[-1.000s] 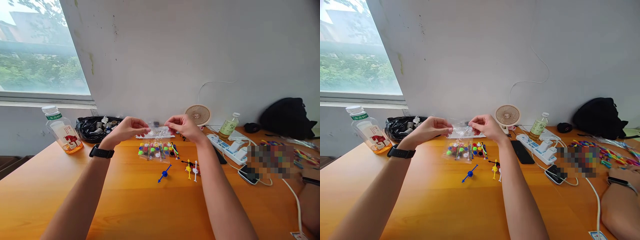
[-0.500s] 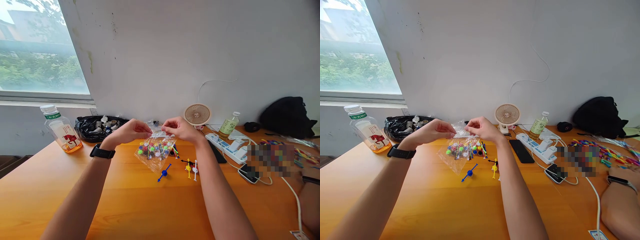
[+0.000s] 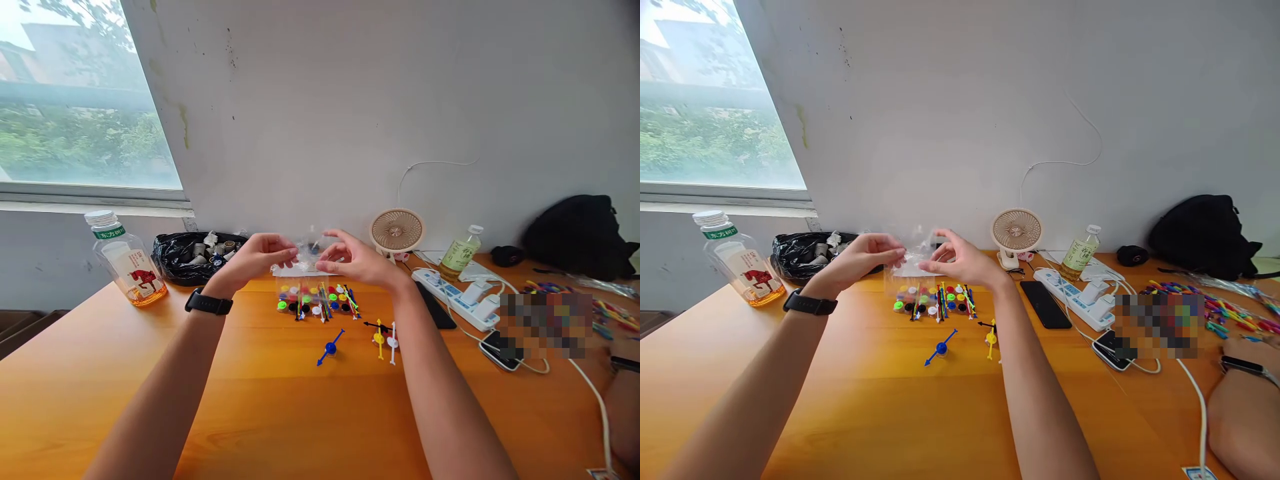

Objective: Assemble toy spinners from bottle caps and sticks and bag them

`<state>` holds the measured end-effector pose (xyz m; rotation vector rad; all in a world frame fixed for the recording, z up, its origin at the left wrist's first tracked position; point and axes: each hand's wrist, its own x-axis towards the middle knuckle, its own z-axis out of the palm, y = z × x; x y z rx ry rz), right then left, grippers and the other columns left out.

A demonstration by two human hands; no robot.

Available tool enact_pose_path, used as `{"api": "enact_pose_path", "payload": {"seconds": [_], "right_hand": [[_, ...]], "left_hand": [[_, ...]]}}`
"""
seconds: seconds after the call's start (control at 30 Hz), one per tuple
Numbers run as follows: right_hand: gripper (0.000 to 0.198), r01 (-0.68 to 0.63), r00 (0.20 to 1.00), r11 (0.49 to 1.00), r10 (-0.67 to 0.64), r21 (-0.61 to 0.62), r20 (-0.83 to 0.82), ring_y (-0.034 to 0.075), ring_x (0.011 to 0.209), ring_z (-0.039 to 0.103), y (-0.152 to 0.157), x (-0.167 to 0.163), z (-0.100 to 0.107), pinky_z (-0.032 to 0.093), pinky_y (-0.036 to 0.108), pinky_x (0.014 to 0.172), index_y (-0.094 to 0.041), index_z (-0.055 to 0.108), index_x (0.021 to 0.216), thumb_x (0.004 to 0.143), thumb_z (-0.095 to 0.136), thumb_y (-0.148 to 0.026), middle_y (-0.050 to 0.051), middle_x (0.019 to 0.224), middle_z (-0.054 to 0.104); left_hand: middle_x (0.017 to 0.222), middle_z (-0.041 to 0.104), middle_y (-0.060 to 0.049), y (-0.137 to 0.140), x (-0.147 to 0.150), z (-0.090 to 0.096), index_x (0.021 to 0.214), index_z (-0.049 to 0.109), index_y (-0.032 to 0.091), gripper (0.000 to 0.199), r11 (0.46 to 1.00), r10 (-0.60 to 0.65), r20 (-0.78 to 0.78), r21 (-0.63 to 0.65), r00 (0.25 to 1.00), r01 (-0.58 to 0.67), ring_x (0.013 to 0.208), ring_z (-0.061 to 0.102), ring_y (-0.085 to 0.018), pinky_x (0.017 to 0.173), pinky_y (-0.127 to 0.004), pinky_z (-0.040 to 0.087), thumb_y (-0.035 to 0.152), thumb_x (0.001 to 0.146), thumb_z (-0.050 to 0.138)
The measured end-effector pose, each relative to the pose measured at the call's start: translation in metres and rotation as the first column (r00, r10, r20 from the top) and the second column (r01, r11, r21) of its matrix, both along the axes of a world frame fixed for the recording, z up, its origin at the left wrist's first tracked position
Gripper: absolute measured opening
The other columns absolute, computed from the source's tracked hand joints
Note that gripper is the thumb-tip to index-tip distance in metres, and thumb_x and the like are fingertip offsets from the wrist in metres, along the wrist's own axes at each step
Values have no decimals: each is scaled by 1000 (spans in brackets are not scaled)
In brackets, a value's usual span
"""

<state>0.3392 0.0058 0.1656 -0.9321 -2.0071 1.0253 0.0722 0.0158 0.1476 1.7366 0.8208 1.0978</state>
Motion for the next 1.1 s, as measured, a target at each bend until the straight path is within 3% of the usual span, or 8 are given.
{"api": "enact_pose_path", "payload": {"seconds": [0.1,0.2,0.37,0.5,0.7,0.8,0.93,1.1], "right_hand": [[83,-147,985,981,133,-131,-108,24,113,70,7,-1,-8,56,37,95,-28,51,148,77,91,-39,7,115,77],[48,-163,956,982,132,-99,-263,20,102,71,17,-3,-15,55,35,95,-25,71,121,79,89,-40,3,102,76],[22,-69,918,998,61,-7,-391,16,87,65,22,0,-15,54,31,86,-24,74,85,78,89,-38,0,88,69],[23,-98,944,995,99,19,-314,17,87,62,9,0,-4,53,31,84,-24,72,85,79,88,-39,0,88,68],[21,-205,973,977,210,54,-93,17,84,64,-7,-9,9,51,29,77,-20,75,89,82,85,-38,2,87,70],[20,-190,981,970,193,154,-8,17,85,65,-9,-13,11,51,30,79,-19,75,85,83,83,-37,3,86,72],[26,-89,996,965,87,246,17,16,78,62,-9,-13,11,49,29,73,-18,73,82,82,85,-41,2,81,70],[25,-38,998,958,21,283,64,16,77,63,-12,-9,15,50,30,74,-19,72,79,84,82,-41,1,79,70]], "left_hand": [[91,79,-6,4,-2,1,90,68,16,31,996,92,283,-45,955,-83,85,75,-16,80,-25,56,38,81,88],[96,81,-7,5,-5,4,95,64,19,34,992,113,407,-93,907,-82,94,78,-20,85,-27,58,30,77,92],[91,82,-13,7,-33,-4,109,71,17,50,980,-100,343,-128,934,152,93,79,-28,90,-38,59,61,86,78],[109,79,-25,11,-54,-19,99,77,10,99,854,-377,393,-204,839,479,107,74,-44,99,-55,54,99,78,39],[153,58,-20,10,-31,-24,150,59,19,88,713,-622,168,-282,765,642,137,55,-46,109,-57,45,85,94,39],[153,58,-15,8,-13,-28,154,54,27,73,733,-646,44,-243,762,635,142,50,-42,113,-53,41,72,97,53],[143,64,-18,8,2,-36,162,40,28,80,661,-710,40,-304,703,686,132,59,-39,111,-53,41,67,96,60],[131,66,-15,7,4,-35,159,43,30,77,743,-607,56,-314,793,591,116,65,-32,96,-43,49,62,93,66]]}}
